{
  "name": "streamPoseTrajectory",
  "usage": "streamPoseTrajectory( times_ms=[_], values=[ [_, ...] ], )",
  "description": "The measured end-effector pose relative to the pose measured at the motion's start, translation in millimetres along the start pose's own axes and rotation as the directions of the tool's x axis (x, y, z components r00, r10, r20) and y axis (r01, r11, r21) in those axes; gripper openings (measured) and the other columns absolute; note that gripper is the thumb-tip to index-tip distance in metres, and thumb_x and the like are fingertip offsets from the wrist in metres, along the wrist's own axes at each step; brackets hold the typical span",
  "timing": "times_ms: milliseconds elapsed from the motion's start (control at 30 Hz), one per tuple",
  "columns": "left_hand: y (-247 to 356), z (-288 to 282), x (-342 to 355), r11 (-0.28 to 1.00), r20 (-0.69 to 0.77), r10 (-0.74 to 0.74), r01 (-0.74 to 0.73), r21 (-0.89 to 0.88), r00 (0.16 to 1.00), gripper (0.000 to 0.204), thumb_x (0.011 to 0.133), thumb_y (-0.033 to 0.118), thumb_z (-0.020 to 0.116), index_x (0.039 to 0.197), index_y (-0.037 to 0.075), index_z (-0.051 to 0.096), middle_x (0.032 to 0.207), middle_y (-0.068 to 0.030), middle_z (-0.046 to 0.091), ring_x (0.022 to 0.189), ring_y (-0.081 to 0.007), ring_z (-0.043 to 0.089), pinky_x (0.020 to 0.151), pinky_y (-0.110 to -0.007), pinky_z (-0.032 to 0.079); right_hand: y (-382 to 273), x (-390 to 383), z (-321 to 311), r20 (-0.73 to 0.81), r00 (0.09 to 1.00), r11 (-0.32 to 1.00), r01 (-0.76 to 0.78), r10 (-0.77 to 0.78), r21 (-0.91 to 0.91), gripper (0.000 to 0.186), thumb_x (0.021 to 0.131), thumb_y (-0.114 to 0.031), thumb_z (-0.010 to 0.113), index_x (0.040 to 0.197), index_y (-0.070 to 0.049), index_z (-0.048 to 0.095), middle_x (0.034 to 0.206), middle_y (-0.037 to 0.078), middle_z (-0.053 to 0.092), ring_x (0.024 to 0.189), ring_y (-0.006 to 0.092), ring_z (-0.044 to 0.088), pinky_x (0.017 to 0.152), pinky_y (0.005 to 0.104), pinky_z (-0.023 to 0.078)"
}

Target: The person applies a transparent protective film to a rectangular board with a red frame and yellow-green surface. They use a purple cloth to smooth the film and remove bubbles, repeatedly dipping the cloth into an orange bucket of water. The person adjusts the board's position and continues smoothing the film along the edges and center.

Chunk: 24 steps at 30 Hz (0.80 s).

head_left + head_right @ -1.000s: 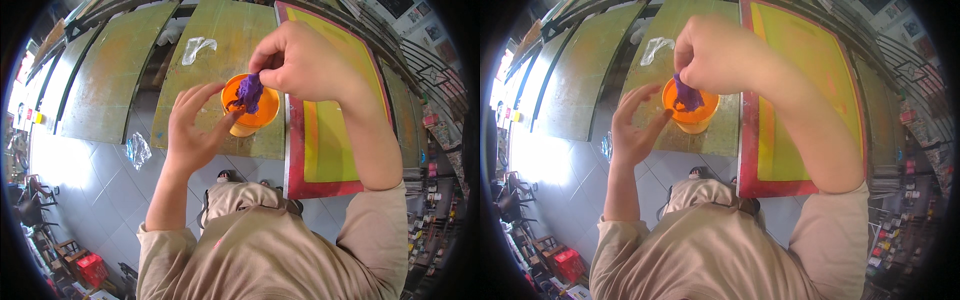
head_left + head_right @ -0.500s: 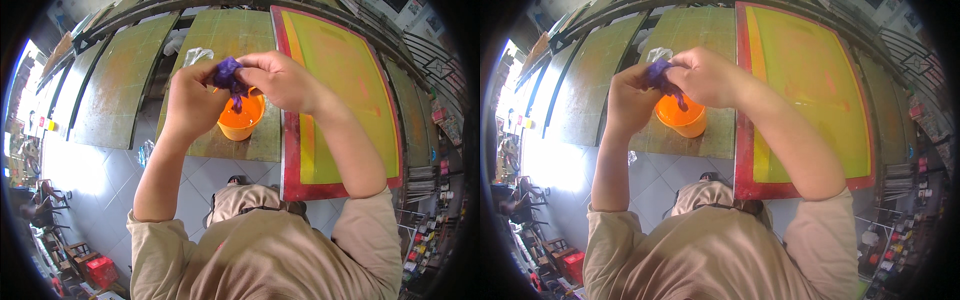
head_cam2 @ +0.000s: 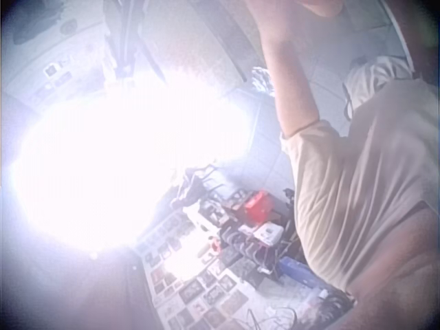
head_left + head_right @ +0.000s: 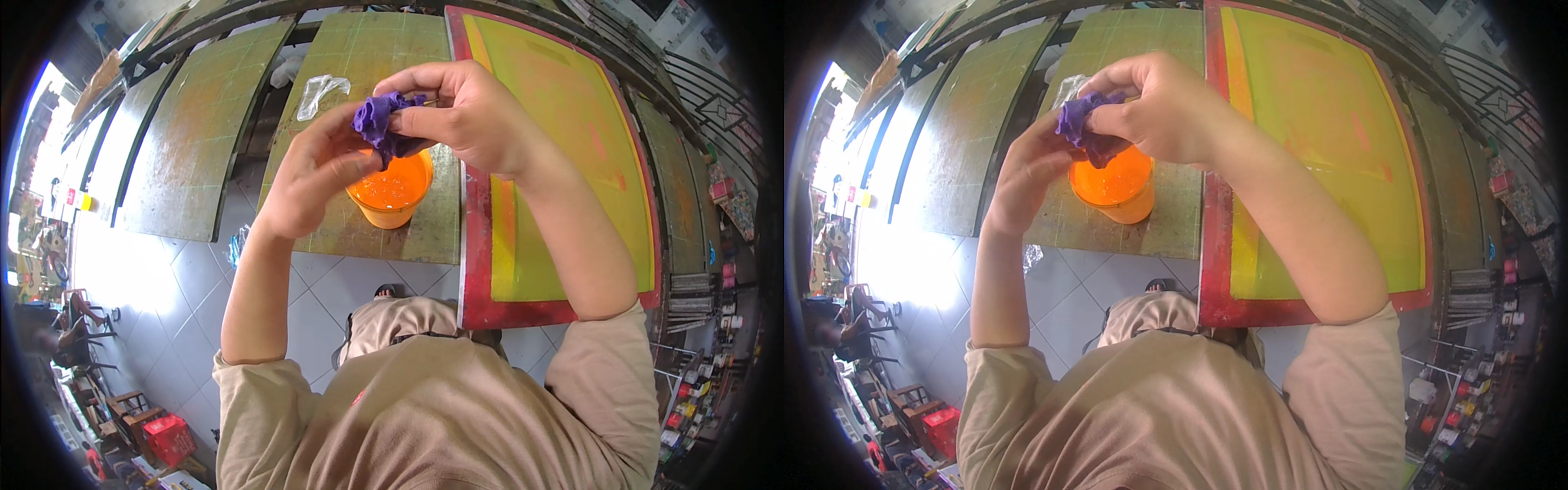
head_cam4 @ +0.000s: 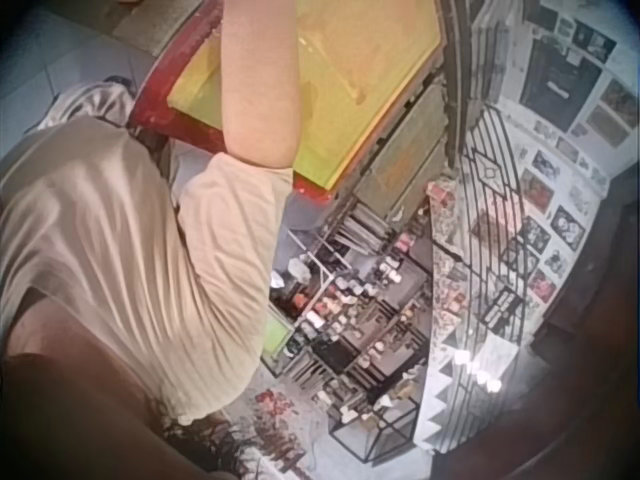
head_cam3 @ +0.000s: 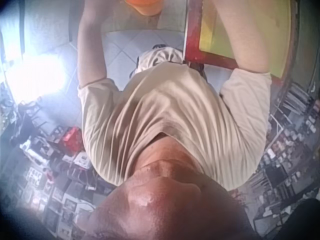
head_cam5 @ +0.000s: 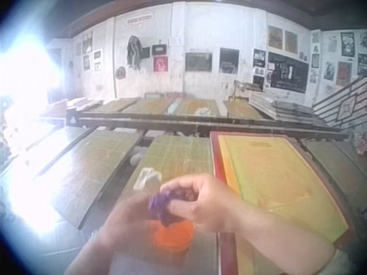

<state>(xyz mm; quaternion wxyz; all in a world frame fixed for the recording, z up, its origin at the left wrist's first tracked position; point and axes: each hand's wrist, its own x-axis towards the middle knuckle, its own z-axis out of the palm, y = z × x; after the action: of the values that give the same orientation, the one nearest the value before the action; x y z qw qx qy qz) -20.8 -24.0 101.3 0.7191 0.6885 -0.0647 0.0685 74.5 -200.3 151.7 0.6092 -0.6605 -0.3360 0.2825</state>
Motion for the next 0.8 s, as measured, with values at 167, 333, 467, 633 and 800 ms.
streamPoseTrajectory(
  times_ms=[167, 333, 467, 633, 800],
  values=[
    [12, -7, 9, 0.95, 0.121, -0.268, 0.283, -0.134, 0.956, 0.033, 0.095, 0.021, 0.055, 0.115, -0.005, 0.059, 0.099, -0.0099, 0.066, 0.088, -0.0162, 0.064, 0.082, -0.029, 0.05, 19, 4, -2, -0.051, 0.988, 0.954, 0.126, -0.145, -0.271, 0.03, 0.077, 0.003, 0.062, 0.107, 0.006, 0.06, 0.09, 0.008, 0.066, 0.078, 0.012, 0.064, 0.072, 0.0248, 0.053],
    [17, 5, 7, 0.955, -0.071, -0.274, 0.28, 0.1, 0.959, 0.028, 0.091, 0.011, 0.06, 0.109, -0.01, 0.061, 0.094, -0.0131, 0.067, 0.081, -0.0172, 0.067, 0.075, -0.027, 0.054, 19, 4, 4, -0.039, 0.997, 0.898, 0.04, -0.064, -0.437, 0.038, 0.072, -0.007, 0.065, 0.107, 0.006, 0.061, 0.093, 0.017, 0.067, 0.087, 0.0221, 0.065, 0.079, 0.0314, 0.051],
    [11, 7, 5, 0.982, -0.084, -0.187, 0.184, -0.042, 0.979, 0.029, 0.088, 0.002, 0.06, 0.112, -0.012, 0.057, 0.096, -0.0147, 0.067, 0.083, -0.0185, 0.067, 0.079, -0.028, 0.055, 19, 3, 3, 0.028, 0.991, 0.925, 0.131, -0.129, -0.357, 0.04, 0.072, -0.005, 0.064, 0.11, 0.006, 0.059, 0.093, 0.014, 0.067, 0.086, 0.0208, 0.065, 0.078, 0.0307, 0.051],
    [1, 8, 3, 0.988, -0.122, -0.071, 0.052, -0.147, 0.99, 0.032, 0.087, -0.003, 0.057, 0.117, -0.011, 0.054, 0.098, -0.0146, 0.067, 0.086, -0.019, 0.067, 0.08, -0.03, 0.055, 19, -2, 8, 0.02, 1.0, 0.998, -0.015, 0.014, 0.054, 0.041, 0.083, -0.016, 0.065, 0.117, 0.004, 0.054, 0.102, 0.008, 0.063, 0.093, 0.0146, 0.06, 0.079, 0.0264, 0.051],
    [4, 22, -2, 0.988, -0.206, -0.064, 0.091, 0.122, 0.976, 0.031, 0.084, -0.001, 0.059, 0.115, -0.002, 0.06, 0.102, -0.0114, 0.067, 0.091, -0.0179, 0.065, 0.084, -0.029, 0.052, 21, 2, 17, 0.104, 0.971, 0.953, -0.234, 0.217, 0.194, 0.042, 0.092, -0.024, 0.057, 0.123, 0.003, 0.051, 0.108, 0.008, 0.061, 0.095, 0.0137, 0.06, 0.074, 0.0273, 0.054]
  ],
)
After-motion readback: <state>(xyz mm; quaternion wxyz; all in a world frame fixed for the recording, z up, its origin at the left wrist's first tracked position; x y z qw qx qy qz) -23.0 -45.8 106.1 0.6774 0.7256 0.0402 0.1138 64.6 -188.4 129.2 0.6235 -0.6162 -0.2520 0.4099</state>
